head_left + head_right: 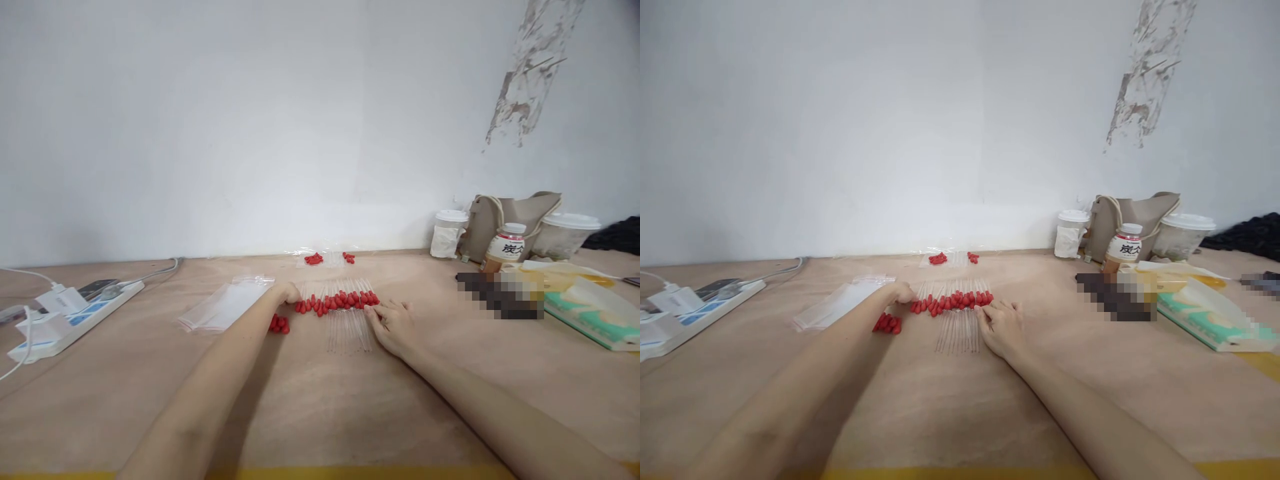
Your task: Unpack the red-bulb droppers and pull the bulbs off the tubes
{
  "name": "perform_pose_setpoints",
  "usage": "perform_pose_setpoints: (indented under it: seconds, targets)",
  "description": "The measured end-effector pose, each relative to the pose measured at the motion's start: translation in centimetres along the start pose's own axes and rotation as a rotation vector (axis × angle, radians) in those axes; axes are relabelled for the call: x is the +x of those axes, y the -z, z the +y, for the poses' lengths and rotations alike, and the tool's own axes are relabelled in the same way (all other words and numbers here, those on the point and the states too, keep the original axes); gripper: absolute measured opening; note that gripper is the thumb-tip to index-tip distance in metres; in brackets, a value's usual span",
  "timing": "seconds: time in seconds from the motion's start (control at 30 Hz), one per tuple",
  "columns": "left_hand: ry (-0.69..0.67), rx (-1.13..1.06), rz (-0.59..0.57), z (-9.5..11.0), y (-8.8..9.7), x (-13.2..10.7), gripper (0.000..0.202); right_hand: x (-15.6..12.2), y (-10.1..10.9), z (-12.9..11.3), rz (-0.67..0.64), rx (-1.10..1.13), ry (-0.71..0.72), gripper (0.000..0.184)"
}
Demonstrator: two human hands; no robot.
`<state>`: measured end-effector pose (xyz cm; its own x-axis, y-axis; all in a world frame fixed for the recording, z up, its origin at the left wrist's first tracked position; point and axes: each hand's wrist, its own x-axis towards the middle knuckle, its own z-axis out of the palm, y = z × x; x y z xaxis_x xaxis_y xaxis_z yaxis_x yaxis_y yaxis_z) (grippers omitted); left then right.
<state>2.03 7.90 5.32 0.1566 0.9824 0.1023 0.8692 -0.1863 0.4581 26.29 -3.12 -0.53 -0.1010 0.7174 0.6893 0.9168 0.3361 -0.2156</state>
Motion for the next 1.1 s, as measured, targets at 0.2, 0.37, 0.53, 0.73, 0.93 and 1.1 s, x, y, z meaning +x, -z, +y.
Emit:
perform_pose_setpoints:
  seconds: [0.2, 0.37, 0.53, 0.73, 0.93, 1.1]
  targets:
    - [0.031, 0.037, -0.028, -0.1, 1.9, -2.6, 0.022, 0.0, 0.2, -0.3, 0.029, 0.104, 0.035, 0.027]
    - [-0.361, 0.02, 0.162, -0.3, 1.2, -9.8, 0.022, -0.1, 0.3, -0.5, 0.089, 0.281, 0.066, 0.018]
    - [-0.626, 0.114, 0.372, -1.3, -2.4, -14.2, 0.015, -0.7, 1.4, -1.9, 0.073, 0.329, 0.268, 0.022]
    - [-0.708, 0.146, 0.461, -1.2, -3.5, -13.9, 0.012, -1.3, 1.1, -4.5, 0.013, 0.184, 0.497, 0.026]
    - [-0.732, 0.168, 0.433, -0.9, -3.3, -14.0, 0.015, -1.3, 0.1, -5.0, -0.026, 0.167, 0.555, 0.018]
    - [-0.753, 0.19, 0.377, -1.0, -3.2, -14.0, 0.024, -1.4, 0.5, -4.7, -0.04, 0.207, 0.585, 0.023]
